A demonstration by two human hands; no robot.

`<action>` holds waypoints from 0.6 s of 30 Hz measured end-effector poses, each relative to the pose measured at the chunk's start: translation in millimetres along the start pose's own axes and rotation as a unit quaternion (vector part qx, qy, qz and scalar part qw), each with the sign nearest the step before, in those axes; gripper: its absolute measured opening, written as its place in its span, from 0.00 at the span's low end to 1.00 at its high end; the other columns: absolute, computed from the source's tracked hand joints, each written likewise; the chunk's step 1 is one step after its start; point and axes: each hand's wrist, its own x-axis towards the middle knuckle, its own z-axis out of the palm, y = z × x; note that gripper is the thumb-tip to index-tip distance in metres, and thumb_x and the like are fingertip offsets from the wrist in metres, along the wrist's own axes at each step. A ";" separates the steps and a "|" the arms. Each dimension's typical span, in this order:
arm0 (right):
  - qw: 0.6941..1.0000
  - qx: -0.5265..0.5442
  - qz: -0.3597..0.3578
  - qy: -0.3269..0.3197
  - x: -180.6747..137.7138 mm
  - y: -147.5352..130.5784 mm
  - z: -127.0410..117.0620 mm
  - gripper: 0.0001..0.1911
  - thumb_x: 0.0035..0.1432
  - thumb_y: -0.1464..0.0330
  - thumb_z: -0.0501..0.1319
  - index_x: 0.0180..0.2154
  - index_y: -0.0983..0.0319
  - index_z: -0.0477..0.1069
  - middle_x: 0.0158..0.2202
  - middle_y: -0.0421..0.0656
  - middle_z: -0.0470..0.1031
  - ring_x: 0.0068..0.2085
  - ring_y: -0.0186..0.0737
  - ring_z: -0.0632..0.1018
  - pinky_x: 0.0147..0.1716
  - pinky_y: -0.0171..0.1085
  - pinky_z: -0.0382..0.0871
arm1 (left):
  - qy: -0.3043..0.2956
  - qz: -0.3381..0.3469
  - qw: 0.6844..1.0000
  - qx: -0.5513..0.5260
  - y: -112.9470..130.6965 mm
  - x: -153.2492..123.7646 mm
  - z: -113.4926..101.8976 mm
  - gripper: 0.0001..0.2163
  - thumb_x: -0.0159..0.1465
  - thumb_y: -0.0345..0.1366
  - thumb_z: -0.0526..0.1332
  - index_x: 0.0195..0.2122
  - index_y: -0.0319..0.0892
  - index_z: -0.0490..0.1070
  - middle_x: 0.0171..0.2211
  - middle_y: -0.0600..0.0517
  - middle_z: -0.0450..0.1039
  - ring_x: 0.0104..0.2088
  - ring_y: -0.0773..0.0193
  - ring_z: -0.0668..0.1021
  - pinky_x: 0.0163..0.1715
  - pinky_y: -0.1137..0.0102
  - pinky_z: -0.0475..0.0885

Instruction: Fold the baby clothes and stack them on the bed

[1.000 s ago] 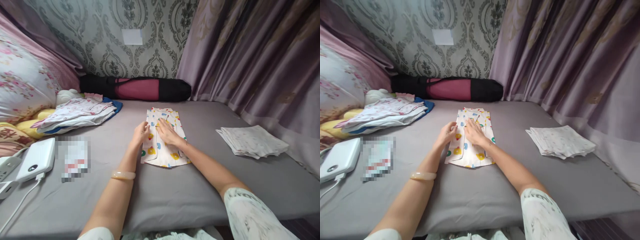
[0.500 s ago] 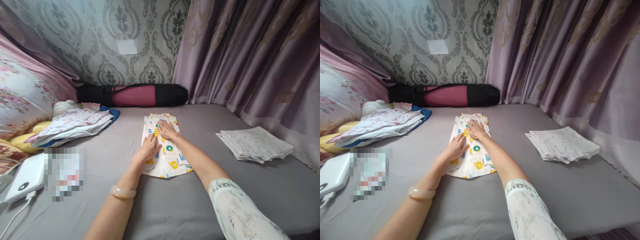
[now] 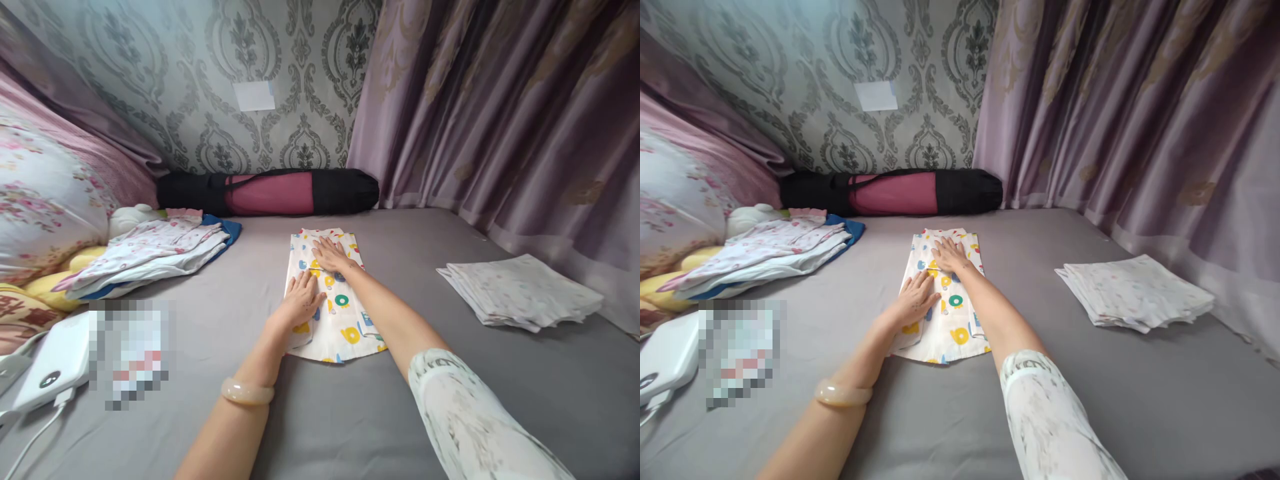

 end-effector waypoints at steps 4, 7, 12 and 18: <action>1.000 0.000 -0.004 0.026 -21.0 4.6 -2.3 0.33 0.69 0.56 0.36 0.70 0.61 0.44 0.72 0.44 0.36 0.71 0.43 0.38 0.66 0.52 0.30 | 0.003 0.001 1.000 0.000 -1.5 2.0 3.0 0.28 0.70 0.48 0.44 0.66 0.36 0.51 0.71 0.39 0.41 0.70 0.50 0.45 0.67 0.52 0.43; 1.000 -0.015 -0.017 0.009 -36.0 7.8 0.6 0.33 0.69 0.56 0.36 0.70 0.62 0.44 0.72 0.45 0.37 0.71 0.43 0.40 0.67 0.51 0.30 | 0.011 0.006 1.000 -0.002 -3.4 3.9 6.0 0.28 0.69 0.48 0.44 0.66 0.38 0.51 0.71 0.38 0.41 0.70 0.49 0.46 0.66 0.50 0.43; 0.999 -0.029 -0.030 0.013 -58.3 4.0 -2.8 0.32 0.69 0.58 0.36 0.70 0.64 0.44 0.72 0.45 0.37 0.71 0.43 0.40 0.67 0.52 0.28 | 0.026 0.013 1.000 -0.008 -7.4 6.1 10.1 0.28 0.69 0.49 0.45 0.66 0.39 0.52 0.70 0.38 0.43 0.70 0.48 0.48 0.66 0.50 0.44; 0.998 -0.010 -0.058 -0.035 -124.5 6.8 -14.4 0.34 0.69 0.56 0.37 0.70 0.65 0.43 0.72 0.45 0.37 0.71 0.44 0.41 0.68 0.49 0.33 | 0.045 0.017 0.999 0.007 -5.6 3.1 11.8 0.28 0.69 0.48 0.43 0.66 0.37 0.51 0.70 0.37 0.44 0.70 0.47 0.48 0.66 0.50 0.44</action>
